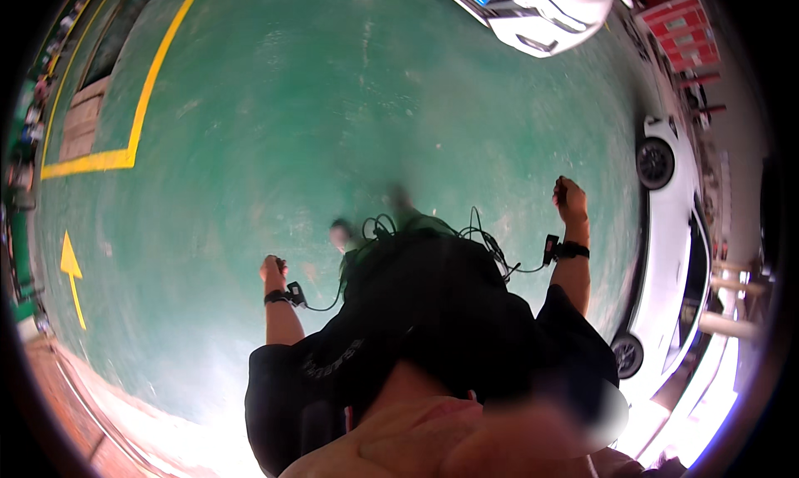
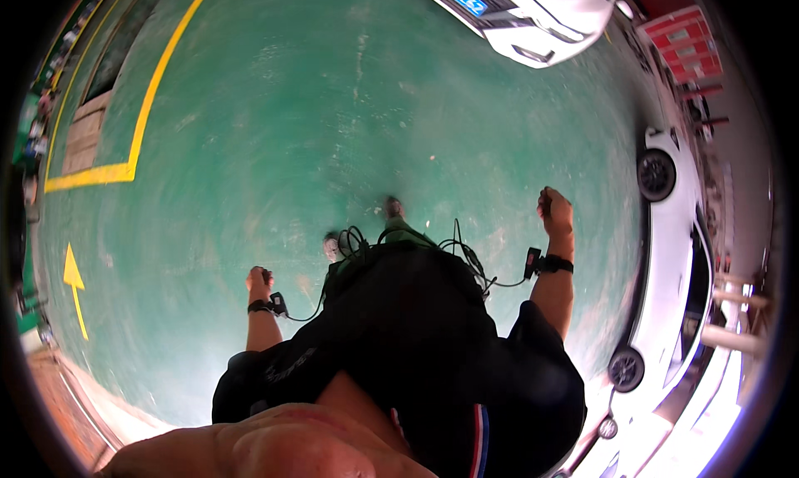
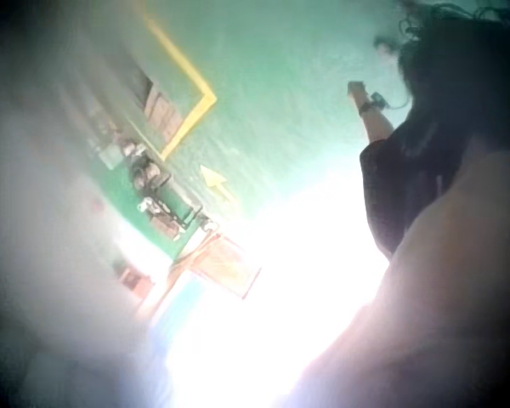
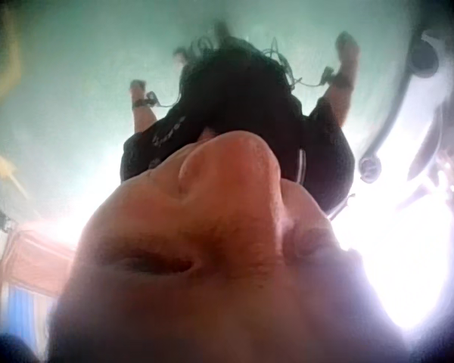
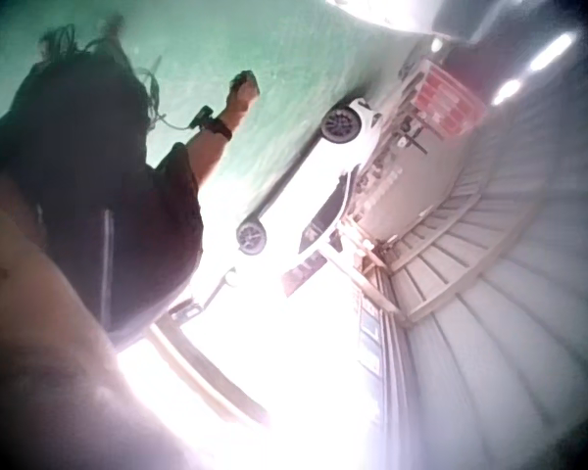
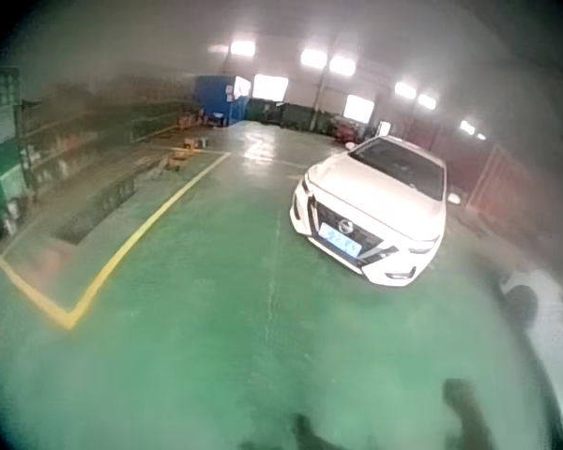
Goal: The person walks through a service bay, opens a car door, and then picks up and assembles a torque wrench using components from a box on a pallet.
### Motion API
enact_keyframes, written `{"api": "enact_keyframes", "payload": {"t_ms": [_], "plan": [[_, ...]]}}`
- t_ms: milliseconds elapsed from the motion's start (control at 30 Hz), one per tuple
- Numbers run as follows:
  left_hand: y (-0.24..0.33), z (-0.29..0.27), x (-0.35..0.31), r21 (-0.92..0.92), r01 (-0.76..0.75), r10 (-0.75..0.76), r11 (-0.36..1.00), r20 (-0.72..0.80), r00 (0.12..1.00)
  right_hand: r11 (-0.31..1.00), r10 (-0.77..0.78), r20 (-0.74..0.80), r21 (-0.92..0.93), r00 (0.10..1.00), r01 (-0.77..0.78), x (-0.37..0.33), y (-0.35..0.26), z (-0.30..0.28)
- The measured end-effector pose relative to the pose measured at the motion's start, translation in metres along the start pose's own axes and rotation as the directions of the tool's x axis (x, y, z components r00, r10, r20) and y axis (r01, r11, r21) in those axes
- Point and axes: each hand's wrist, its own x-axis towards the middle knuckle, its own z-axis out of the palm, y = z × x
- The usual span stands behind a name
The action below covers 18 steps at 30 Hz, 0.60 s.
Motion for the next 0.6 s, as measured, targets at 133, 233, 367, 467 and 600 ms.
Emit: {"api": "enact_keyframes", "payload": {"t_ms": [133, 233, 367, 467, 600], "plan": [[-0.052, 0.015, 0.019, 0.089, 0.3, -0.306, 0.95, 0.063, 0.95, 0.998, -0.053, -0.128, 0.012, 0.99, 0.055, -0.038, 0.0, -0.03], [-0.072, 0.015, 0.01, 0.163, 0.305, -0.32, 0.938, 0.073, 0.945, 0.995, 0.013, -0.216, 0.096, 0.976, 0.008, -0.062, 0.017, -0.064], [-0.08, 0.016, -0.002, 0.19, 0.346, -0.366, 0.919, 0.08, 0.927, 0.989, 0.073, -0.285, 0.146, 0.956, -0.032, -0.068, 0.038, -0.106], [-0.068, 0.01, 0.0, 0.211, 0.297, -0.321, 0.931, 0.091, 0.943, 0.981, 0.096, -0.257, 0.191, 0.962, -0.047, -0.055, 0.06, -0.119], [-0.053, 0.009, -0.01, 0.19, 0.224, -0.237, 0.956, 0.049, 0.97, 0.966, 0.14, -0.245, 0.246, 0.959, -0.078, -0.045, 0.087, -0.131]]}}
